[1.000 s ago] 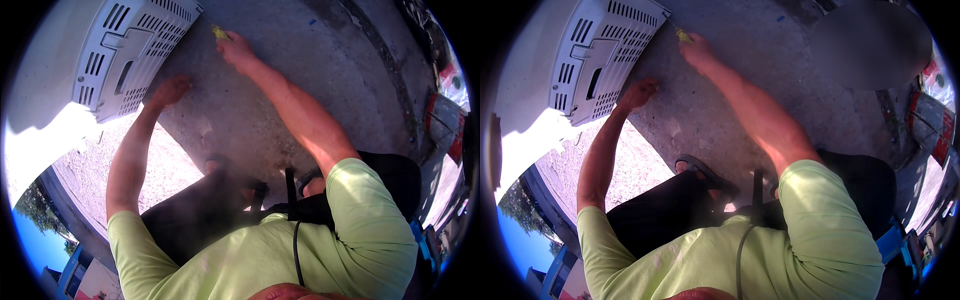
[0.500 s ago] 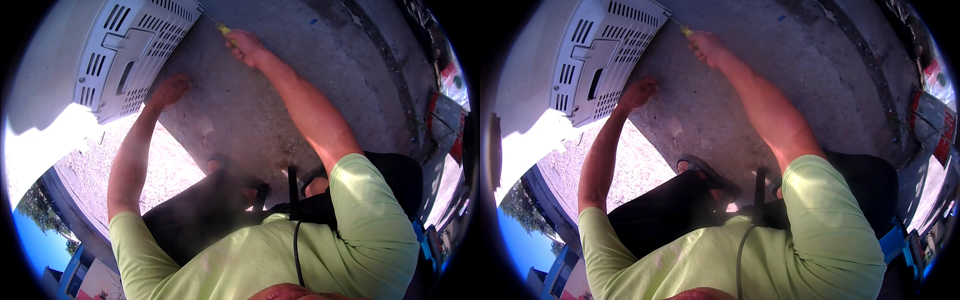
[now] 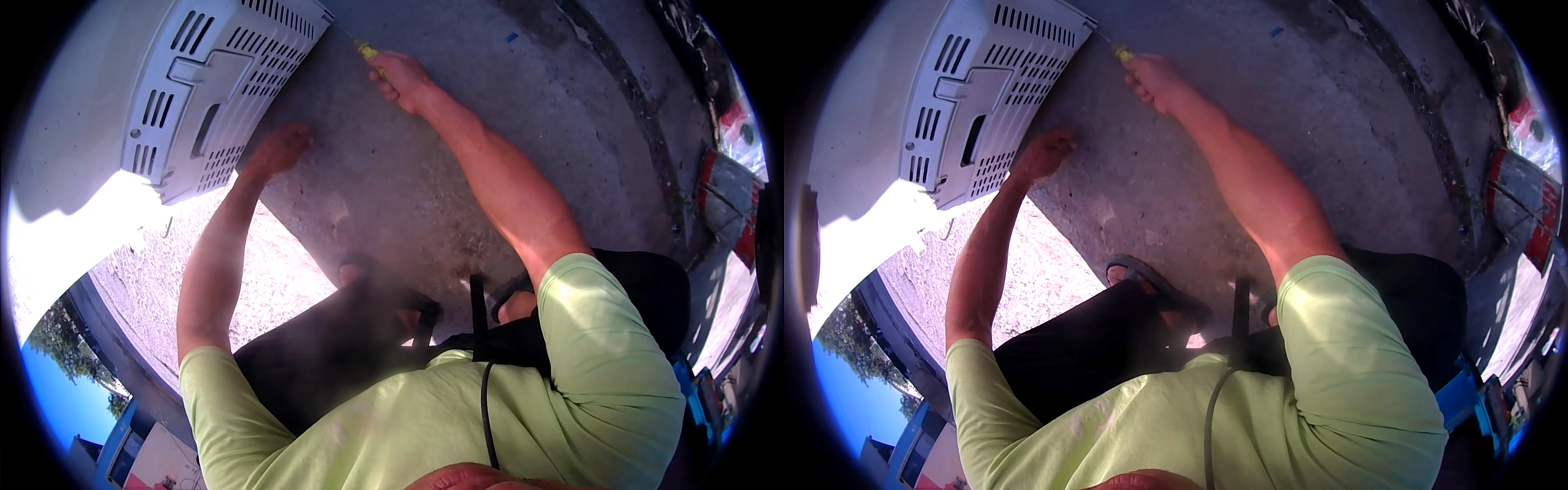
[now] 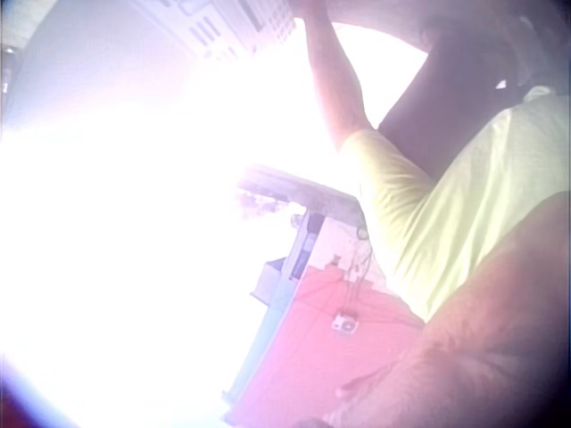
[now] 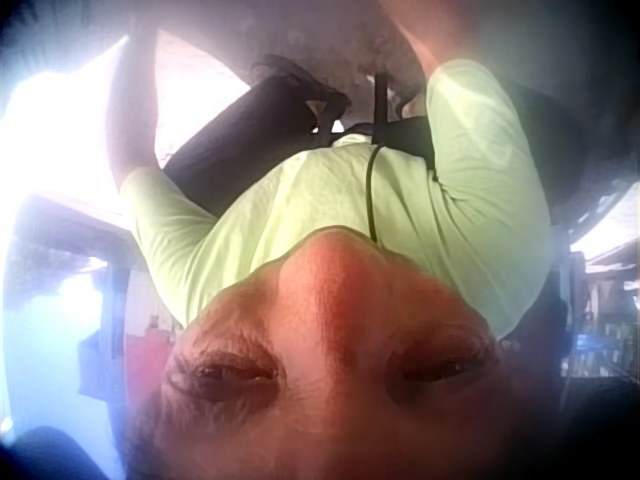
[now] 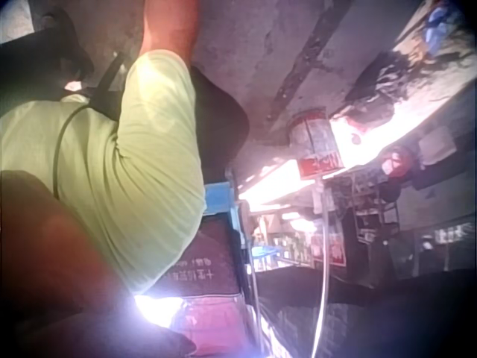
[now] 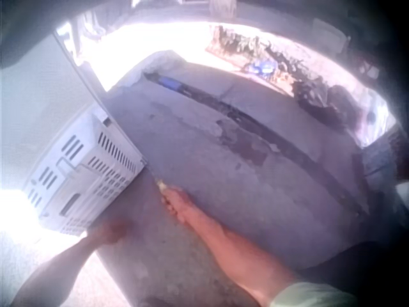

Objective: The person uses a screwdriver to remove a plastic panel from the bottom back of a refrigerator, then uses pliers to handle wires near the compressor.

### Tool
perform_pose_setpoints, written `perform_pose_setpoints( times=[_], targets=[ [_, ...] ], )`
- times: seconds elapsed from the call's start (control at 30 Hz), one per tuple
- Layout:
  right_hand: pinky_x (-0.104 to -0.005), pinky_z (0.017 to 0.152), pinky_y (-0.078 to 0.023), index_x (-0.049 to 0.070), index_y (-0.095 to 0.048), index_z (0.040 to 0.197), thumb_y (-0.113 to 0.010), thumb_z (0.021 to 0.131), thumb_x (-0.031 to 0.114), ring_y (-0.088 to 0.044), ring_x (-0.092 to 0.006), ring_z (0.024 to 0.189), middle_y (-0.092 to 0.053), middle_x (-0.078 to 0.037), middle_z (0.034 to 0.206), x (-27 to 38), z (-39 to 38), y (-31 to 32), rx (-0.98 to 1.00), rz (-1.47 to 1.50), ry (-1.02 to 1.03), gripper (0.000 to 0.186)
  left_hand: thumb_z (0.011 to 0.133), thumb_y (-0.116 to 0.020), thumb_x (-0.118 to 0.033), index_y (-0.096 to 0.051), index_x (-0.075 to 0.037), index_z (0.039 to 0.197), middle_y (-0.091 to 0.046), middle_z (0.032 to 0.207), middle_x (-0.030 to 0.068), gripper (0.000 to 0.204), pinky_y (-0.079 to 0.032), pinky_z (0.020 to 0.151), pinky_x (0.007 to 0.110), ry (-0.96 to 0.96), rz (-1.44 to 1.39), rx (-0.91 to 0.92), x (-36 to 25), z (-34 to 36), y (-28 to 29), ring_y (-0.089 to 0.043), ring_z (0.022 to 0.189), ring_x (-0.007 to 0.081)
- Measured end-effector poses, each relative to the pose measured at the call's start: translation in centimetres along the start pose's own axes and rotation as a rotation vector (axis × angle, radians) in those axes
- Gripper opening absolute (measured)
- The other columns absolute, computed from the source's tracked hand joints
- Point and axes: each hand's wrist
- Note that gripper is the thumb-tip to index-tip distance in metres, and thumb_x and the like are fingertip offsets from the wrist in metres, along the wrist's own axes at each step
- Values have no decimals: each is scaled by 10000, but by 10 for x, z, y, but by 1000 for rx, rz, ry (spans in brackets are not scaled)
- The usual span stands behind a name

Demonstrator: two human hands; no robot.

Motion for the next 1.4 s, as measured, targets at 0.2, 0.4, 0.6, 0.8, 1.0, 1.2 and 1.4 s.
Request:
perform_pose_setpoints(
  times=[0.2, 0.4, 0.6, 0.8, 1.0, 1.2, 1.4],
  targets=[
    [-243, 455, -250, 110, -571, 1194, -596, 960, 219, -384, -74, 549, -561, -41, 892, -3, 5, 2, 4, 4, -1, 260, 923, -634, -351, -678, -108, 1193, -660, 1231, 182, 366, -498, 985, 426, -23, 20, 0, -3, 0, 1, -621, 1151, 380],
    [-244, 438, -251, 108, -563, 1189, -589, 963, 223, -374, -69, 529, -565, -42, 899, -2, 4, -3, 7, 18, -7, 255, 920, -638, -362, -668, -112, 1212, -670, 1209, 180, 386, -500, 984, 428, 9, -13, -2, 1, -3, 1, -626, 1143, 380],
    [-218, 424, -249, 124, -584, 1162, -581, 978, 303, -325, -36, 477, -555, 1, 786, 2, 28, 18, 289, 400, -309, 257, 919, -659, -333, -668, -81, 1205, -696, 1141, 169, 381, -507, 929, 376, -2, -16, -18, 3, 1, -4, -662, 1071, 303],
    [-374, 594, -485, 84, -627, 1170, -597, 958, 368, -629, -228, 681, -687, -101, 874, -11, 28, 15, -26, -646, 294, 356, 918, -673, -313, -664, -71, 1213, -702, 1118, 162, 382, -508, 910, 351, -3, -5, 5, 7, 4, -8, -672, 1047, 269],
    [-454, 771, -530, 54, -633, 1176, -585, 958, 355, -685, -341, 914, -712, -173, 1005, -15, 6, -7, -381, -980, 542, 374, 921, -678, -332, -663, -71, 1195, -701, 1129, 169, 378, -506, 914, 373, -26, -3, -27, -3, -2, -4, -670, 1061, 306],
    [-358, 617, -508, 65, -617, 1165, -584, 970, 347, -641, -245, 739, -682, -96, 959, -4, 32, 7, -18, 383, -214, 345, 914, -681, -330, -668, -74, 1188, -717, 1071, 163, 375, -514, 890, 371, 22, 13, -45, -5, 1, 6, -682, 1018, 301],
    [-376, 680, -525, 56, -651, 1087, -645, 929, 377, -674, -254, 817, -698, -111, 950, -8, 28, 5, -192, -578, 292, 358, 919, -672, -307, -685, -67, 1162, -718, 1033, 148, 341, -516, 889, 355, -11, -44, -57, 10, 0, -4, -679, 977, 244]
  ],
)
Point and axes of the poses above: each hand's wrist, its own z-axis towards the middle knuckle, its own y-axis out of the back of the hand, x = y × z
